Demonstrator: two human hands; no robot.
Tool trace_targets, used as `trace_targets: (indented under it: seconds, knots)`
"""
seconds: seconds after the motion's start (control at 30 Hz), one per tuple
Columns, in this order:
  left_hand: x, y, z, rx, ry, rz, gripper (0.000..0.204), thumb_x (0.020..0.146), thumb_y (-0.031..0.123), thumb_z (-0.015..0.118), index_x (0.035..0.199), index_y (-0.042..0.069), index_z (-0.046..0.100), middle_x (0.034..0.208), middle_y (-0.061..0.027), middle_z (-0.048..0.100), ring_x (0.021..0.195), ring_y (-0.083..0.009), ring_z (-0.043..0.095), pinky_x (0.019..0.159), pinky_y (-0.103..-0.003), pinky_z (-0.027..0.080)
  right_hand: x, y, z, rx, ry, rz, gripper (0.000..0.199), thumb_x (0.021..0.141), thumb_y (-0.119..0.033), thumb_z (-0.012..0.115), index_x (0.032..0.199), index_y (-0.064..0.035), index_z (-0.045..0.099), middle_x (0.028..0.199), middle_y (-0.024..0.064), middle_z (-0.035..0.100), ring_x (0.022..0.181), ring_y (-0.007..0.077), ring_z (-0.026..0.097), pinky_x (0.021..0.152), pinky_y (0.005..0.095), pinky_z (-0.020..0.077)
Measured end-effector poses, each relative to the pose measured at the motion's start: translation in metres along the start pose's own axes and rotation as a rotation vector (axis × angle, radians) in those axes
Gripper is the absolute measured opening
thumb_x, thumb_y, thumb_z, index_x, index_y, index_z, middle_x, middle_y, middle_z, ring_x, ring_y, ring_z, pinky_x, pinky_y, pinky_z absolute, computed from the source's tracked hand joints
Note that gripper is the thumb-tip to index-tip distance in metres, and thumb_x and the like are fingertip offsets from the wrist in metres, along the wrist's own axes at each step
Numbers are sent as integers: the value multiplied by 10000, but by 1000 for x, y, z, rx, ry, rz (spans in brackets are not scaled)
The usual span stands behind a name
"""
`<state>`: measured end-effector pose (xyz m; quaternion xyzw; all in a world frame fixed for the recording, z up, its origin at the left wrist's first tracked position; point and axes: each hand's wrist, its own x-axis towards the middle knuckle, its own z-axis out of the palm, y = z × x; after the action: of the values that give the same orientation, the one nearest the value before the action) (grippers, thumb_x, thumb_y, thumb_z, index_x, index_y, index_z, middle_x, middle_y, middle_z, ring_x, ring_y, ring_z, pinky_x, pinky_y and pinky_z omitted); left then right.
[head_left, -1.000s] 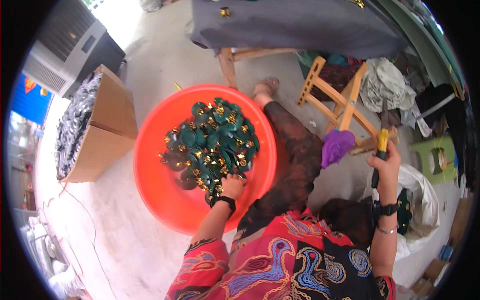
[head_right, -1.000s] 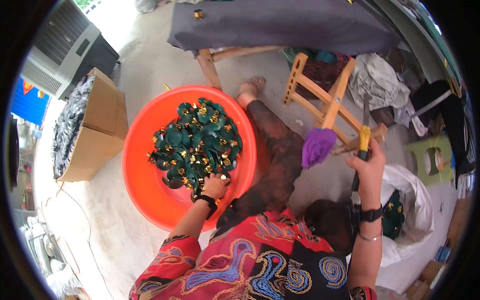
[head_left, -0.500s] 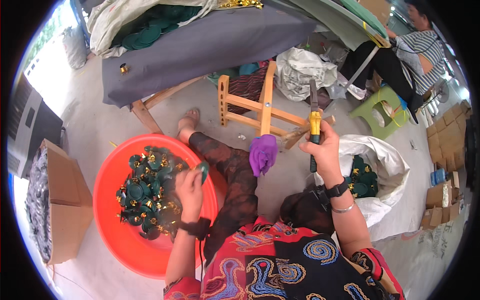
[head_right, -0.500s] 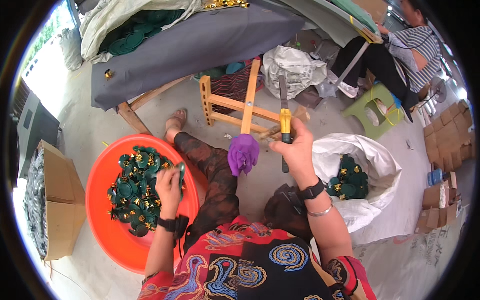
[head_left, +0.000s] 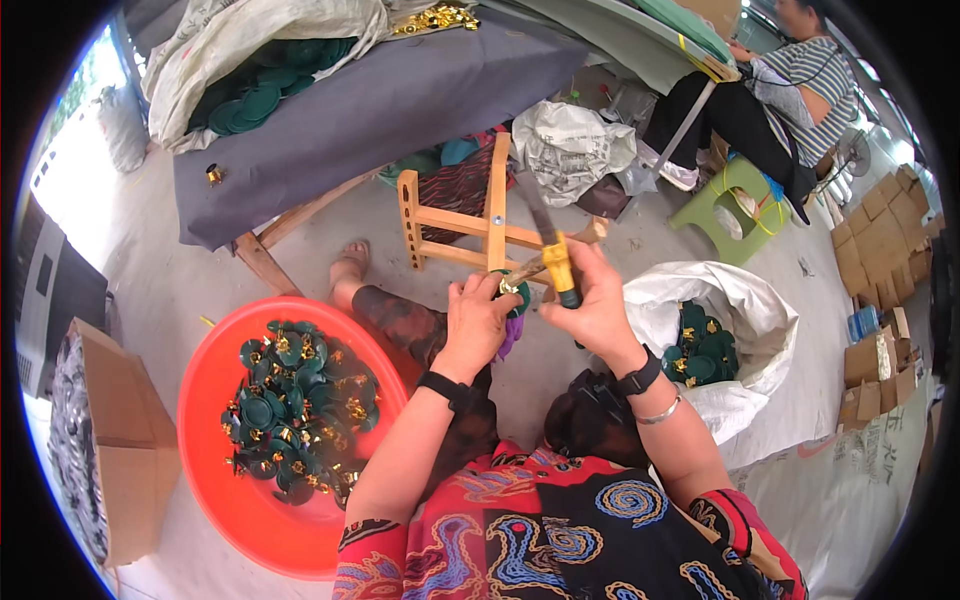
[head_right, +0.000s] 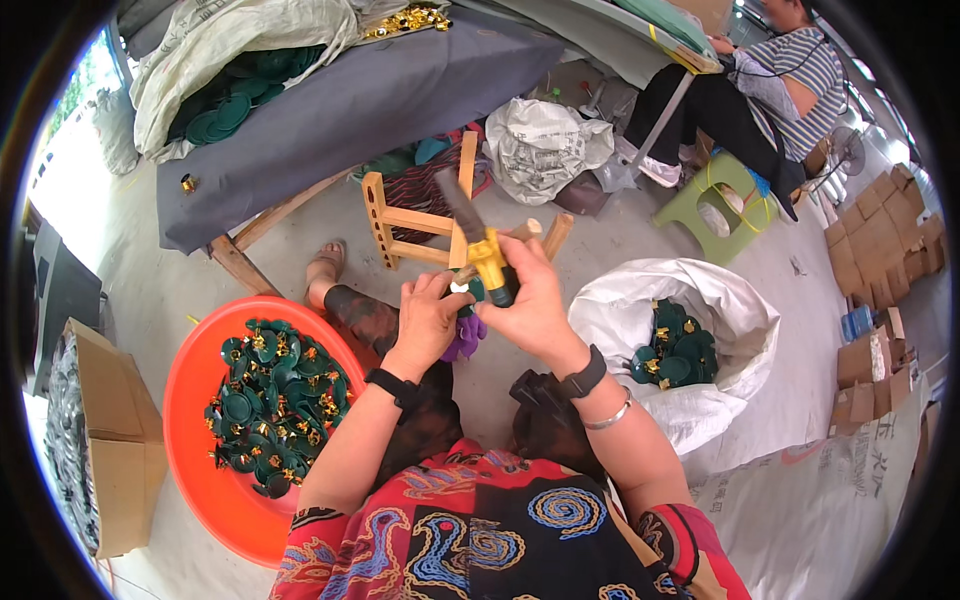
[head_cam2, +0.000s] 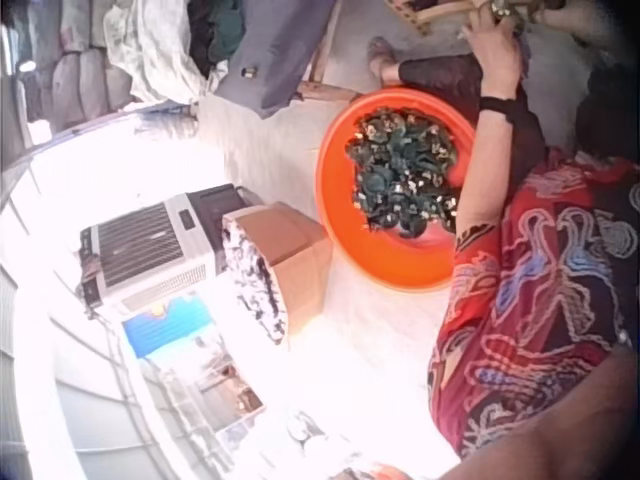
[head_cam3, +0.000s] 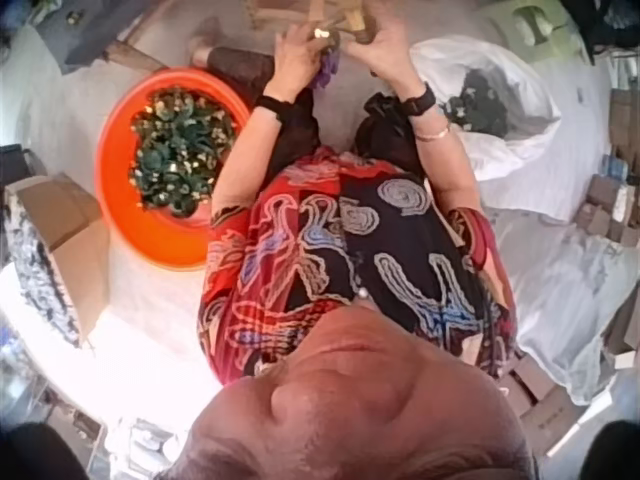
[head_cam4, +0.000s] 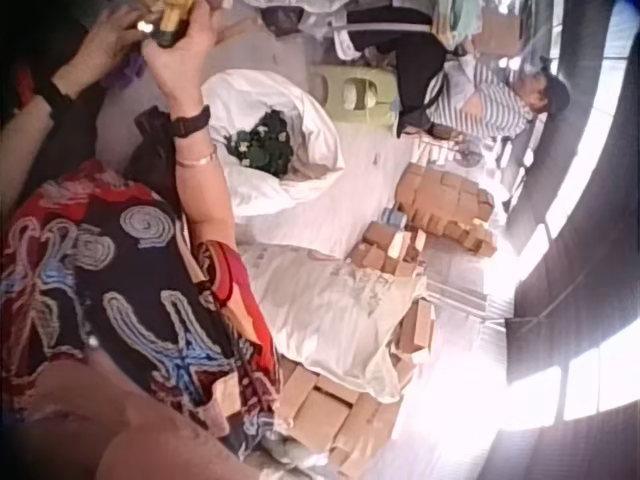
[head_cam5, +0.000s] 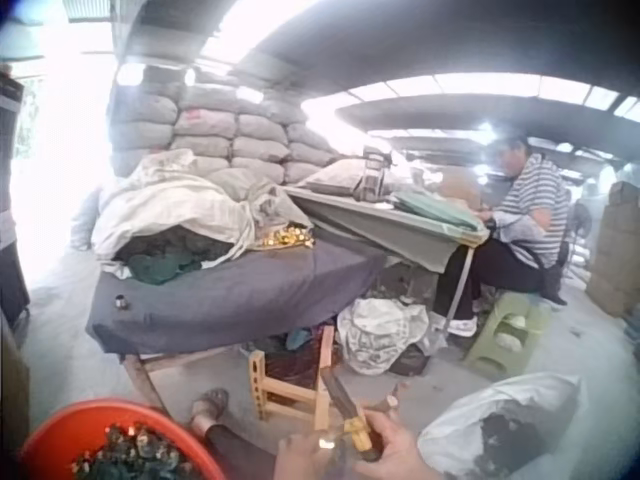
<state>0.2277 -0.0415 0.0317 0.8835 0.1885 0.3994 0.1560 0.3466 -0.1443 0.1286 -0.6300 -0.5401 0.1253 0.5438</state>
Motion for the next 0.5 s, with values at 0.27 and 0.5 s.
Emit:
trace_targets:
  seconds: [0.27, 0.5]
  knots:
    - [-3, -6, 8, -79, 21, -18, 168, 673, 53, 624, 803, 150, 667, 1003, -77, 607, 961, -252, 533, 763, -410, 363, 6, 0, 12, -295, -130, -166, 564, 597, -18, 654, 1133, 51, 492, 1013, 178, 460, 924, 331, 515, 797, 348, 446]
    - [8, 4, 15, -214, 63, -293, 128, 722, 101, 637, 849, 110, 640, 855, -80, 616, 919, -269, 531, 759, -419, 364, 4, -15, 15, -337, -162, -145, 511, 619, -31, 642, 1110, 34, 512, 995, 181, 462, 932, 346, 509, 804, 353, 445]
